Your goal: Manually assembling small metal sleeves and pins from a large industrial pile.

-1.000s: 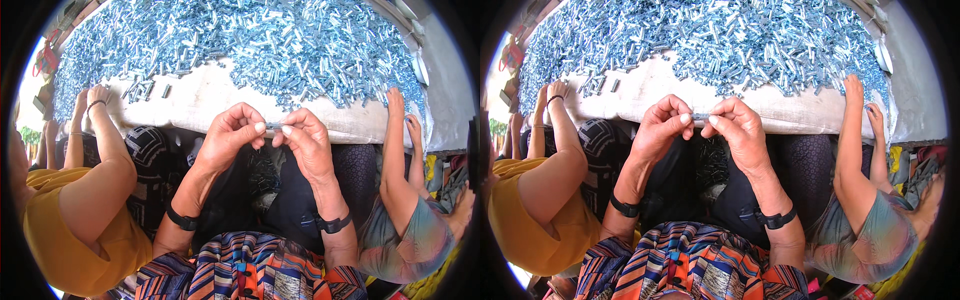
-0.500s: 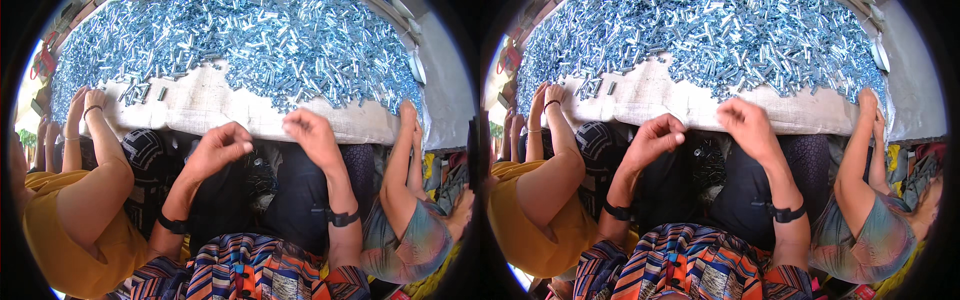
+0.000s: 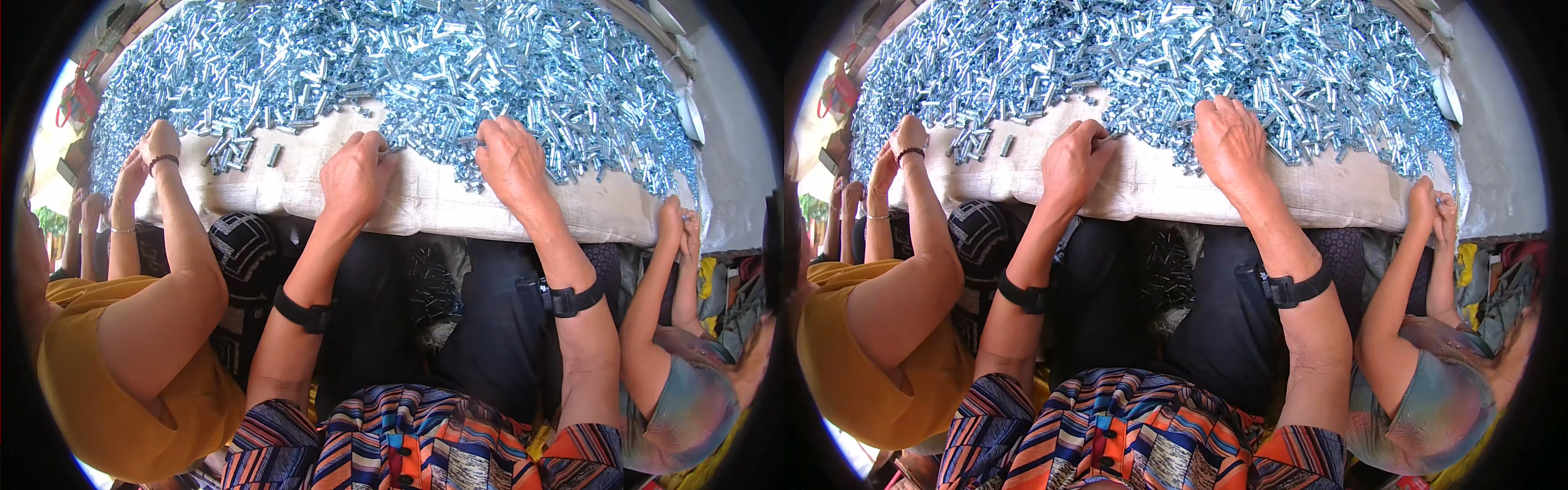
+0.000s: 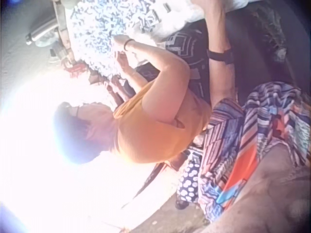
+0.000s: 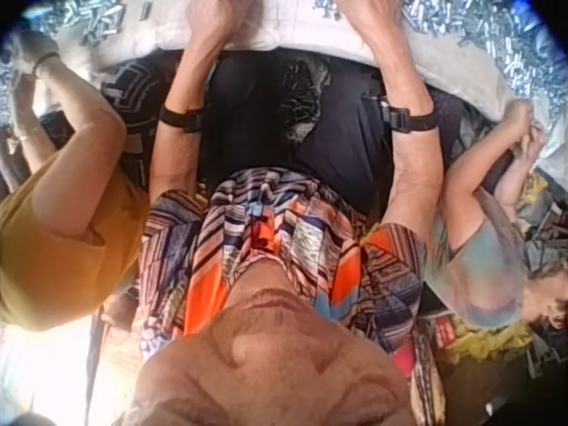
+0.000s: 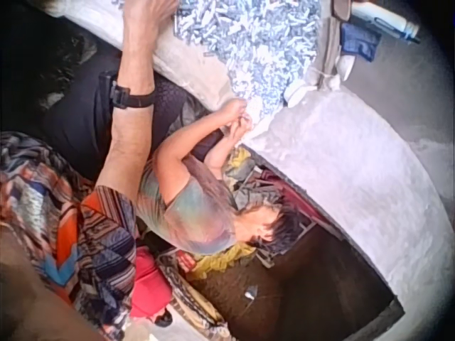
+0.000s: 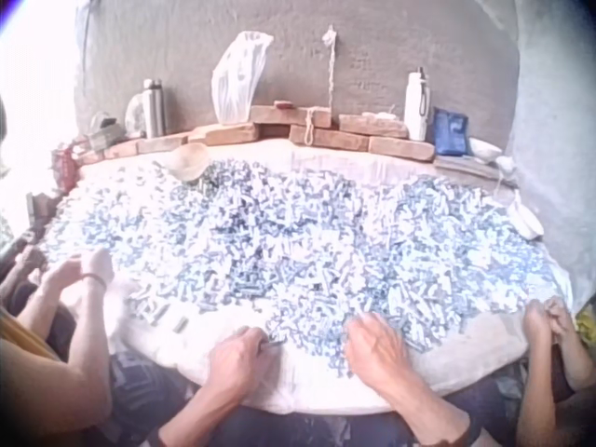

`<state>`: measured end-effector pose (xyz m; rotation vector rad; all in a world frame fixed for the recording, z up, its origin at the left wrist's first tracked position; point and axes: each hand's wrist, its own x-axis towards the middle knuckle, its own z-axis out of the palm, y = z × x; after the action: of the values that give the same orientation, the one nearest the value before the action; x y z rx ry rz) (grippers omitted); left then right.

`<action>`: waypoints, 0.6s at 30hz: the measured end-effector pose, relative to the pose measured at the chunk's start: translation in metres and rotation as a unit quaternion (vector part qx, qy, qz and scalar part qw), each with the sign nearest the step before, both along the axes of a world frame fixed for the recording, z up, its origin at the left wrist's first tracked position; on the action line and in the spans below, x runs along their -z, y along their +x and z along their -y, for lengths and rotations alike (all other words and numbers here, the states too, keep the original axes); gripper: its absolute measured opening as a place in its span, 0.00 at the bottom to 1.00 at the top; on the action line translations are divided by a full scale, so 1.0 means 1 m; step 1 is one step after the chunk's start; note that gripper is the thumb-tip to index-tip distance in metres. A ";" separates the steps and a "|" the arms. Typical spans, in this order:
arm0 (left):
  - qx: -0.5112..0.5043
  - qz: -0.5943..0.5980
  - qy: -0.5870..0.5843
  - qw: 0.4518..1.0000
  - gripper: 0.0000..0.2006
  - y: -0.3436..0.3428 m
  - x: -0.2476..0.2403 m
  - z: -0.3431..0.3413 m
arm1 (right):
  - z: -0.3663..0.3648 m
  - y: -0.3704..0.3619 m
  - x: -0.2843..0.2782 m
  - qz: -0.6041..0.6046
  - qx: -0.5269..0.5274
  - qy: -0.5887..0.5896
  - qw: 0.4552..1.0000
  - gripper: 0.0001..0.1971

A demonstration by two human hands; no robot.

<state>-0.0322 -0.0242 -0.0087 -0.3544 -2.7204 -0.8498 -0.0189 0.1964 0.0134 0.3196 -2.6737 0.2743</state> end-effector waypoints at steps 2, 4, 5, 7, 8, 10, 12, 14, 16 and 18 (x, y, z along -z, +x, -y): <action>-0.022 0.026 -0.054 0.998 0.11 -0.004 -0.004 -0.006 | -0.002 0.000 0.001 -0.002 -0.001 -0.007 1.000 0.04; -0.033 0.024 -0.063 0.997 0.12 -0.008 -0.001 -0.011 | -0.004 0.000 0.001 0.003 0.010 -0.006 1.000 0.04; -0.044 0.021 -0.071 0.996 0.12 -0.010 0.000 -0.013 | -0.004 0.000 0.001 0.002 0.011 -0.006 1.000 0.04; -0.034 0.012 -0.067 0.997 0.12 -0.011 0.001 -0.013 | -0.006 -0.001 -0.001 0.010 0.007 -0.014 1.000 0.04; -0.025 0.004 -0.062 0.998 0.12 -0.013 0.001 -0.013 | -0.007 0.000 -0.002 0.008 0.008 -0.014 1.000 0.04; -0.014 0.000 -0.055 0.998 0.11 -0.013 0.001 -0.011 | -0.009 0.006 -0.004 -0.035 -0.009 -0.075 0.997 0.05; -0.003 0.000 -0.047 0.999 0.11 -0.009 0.000 -0.006 | -0.005 0.015 -0.012 -0.007 0.000 -0.178 0.984 0.05; -0.010 0.000 -0.015 1.000 0.08 -0.006 -0.004 0.002 | -0.001 0.024 -0.014 0.069 0.003 -0.395 0.916 0.05; 0.017 0.024 0.034 0.999 0.07 -0.002 -0.007 0.008 | 0.000 0.036 -0.019 0.137 0.001 -0.508 0.850 0.06; 0.077 0.025 0.125 0.989 0.06 0.004 -0.010 0.010 | 0.001 0.047 -0.017 0.218 -0.041 -0.651 0.726 0.09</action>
<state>-0.0284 -0.0342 0.0012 -0.4996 -2.6141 -1.2433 0.0278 0.1959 0.0307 -0.1207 -2.1073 2.2811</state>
